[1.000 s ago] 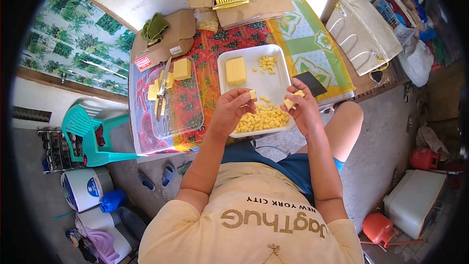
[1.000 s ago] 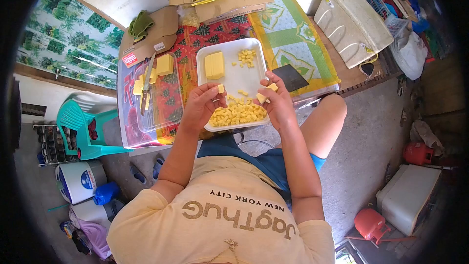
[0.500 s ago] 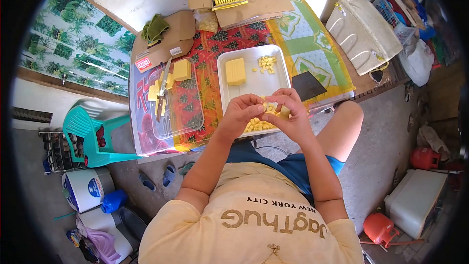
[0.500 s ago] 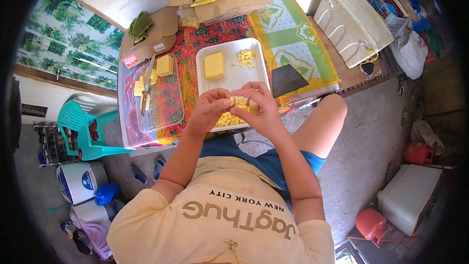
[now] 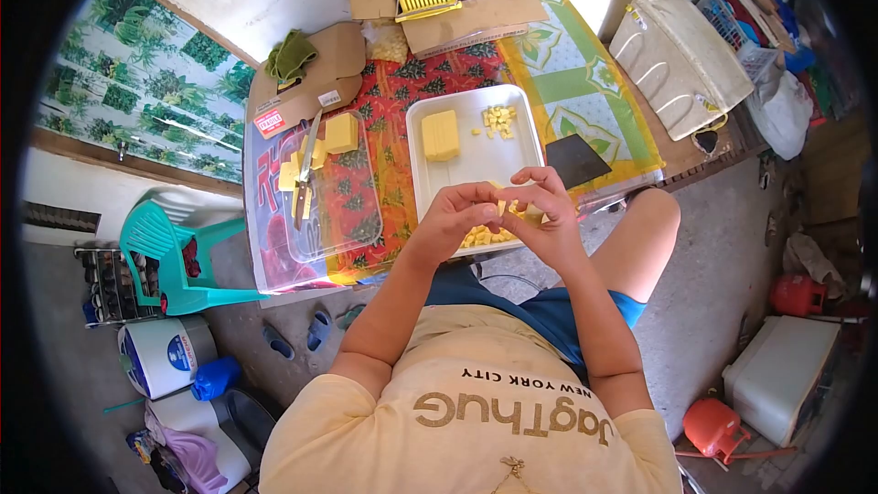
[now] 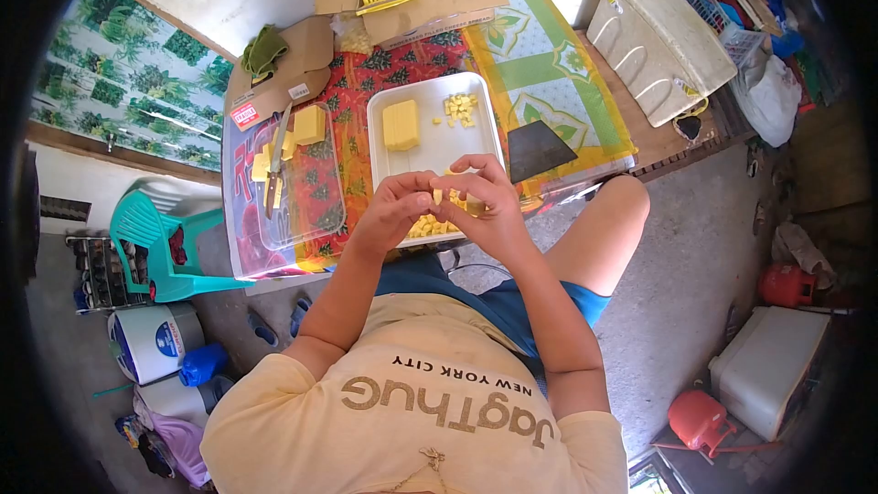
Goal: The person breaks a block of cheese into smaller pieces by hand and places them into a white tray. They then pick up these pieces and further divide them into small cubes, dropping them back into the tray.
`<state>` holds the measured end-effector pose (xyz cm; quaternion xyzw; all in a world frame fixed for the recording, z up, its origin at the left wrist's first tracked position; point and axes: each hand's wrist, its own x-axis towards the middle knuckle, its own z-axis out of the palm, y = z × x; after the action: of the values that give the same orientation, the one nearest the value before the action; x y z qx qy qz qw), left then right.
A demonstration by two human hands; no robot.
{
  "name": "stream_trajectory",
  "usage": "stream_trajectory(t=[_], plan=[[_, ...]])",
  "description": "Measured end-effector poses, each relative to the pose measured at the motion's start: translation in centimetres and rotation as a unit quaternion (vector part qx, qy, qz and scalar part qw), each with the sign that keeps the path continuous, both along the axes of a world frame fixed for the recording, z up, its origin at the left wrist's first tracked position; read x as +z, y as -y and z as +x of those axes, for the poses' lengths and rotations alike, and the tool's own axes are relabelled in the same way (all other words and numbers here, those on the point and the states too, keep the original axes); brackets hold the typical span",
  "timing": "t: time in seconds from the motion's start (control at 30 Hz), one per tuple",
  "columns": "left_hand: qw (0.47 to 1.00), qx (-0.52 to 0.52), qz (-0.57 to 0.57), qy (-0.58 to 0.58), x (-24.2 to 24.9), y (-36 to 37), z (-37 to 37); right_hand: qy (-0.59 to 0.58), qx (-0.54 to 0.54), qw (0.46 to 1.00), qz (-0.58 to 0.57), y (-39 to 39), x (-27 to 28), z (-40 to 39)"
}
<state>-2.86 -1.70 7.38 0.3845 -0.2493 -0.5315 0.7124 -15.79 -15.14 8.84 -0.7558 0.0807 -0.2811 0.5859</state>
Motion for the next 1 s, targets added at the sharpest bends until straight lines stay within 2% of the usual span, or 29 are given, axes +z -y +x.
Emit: stream_trajectory(t=[0.13,0.23,0.33,0.4,0.47,0.53,0.63,0.7,0.9,1.0], plan=[[1.0,0.002,0.012,0.025,0.0,0.0,0.0,-0.01,0.0,1.0,0.003,0.0,0.0,0.0],[0.997,0.019,0.033,0.065,0.0,0.1,0.0,-0.021,0.008,0.997,-0.068,0.3,-0.2,0.2],[0.996,0.046,0.039,0.059,-0.2,0.1,0.6,-0.038,0.032,0.998,0.027,0.7,-1.2,0.2],[0.994,0.085,0.052,0.033,0.2,0.1,0.8,-0.05,0.034,0.986,0.153,1.0,-1.5,0.3],[0.991,0.121,0.055,-0.008,-0.4,0.1,1.2,-0.056,0.038,0.956,0.286,1.5,-2.1,0.3],[0.986,0.146,0.066,-0.036,-1.1,0.0,1.7,-0.055,0.044,0.904,0.422,2.2,-2.7,0.3],[0.982,0.161,0.088,-0.05,-1.7,-0.4,2.3,-0.059,0.039,0.881,0.467,2.6,-2.8,0.4],[0.98,0.166,0.097,-0.05,-1.9,-0.6,2.6,-0.066,0.014,0.896,0.439,2.3,-2.5,0.5],[0.974,0.105,0.187,0.07,-1.9,-1.6,3.8,-0.085,-0.007,0.916,0.393,2.1,-2.0,0.6],[0.936,0.026,0.269,0.227,-1.8,-2.0,4.1,-0.092,-0.014,0.915,0.393,2.2,-2.0,0.6]])
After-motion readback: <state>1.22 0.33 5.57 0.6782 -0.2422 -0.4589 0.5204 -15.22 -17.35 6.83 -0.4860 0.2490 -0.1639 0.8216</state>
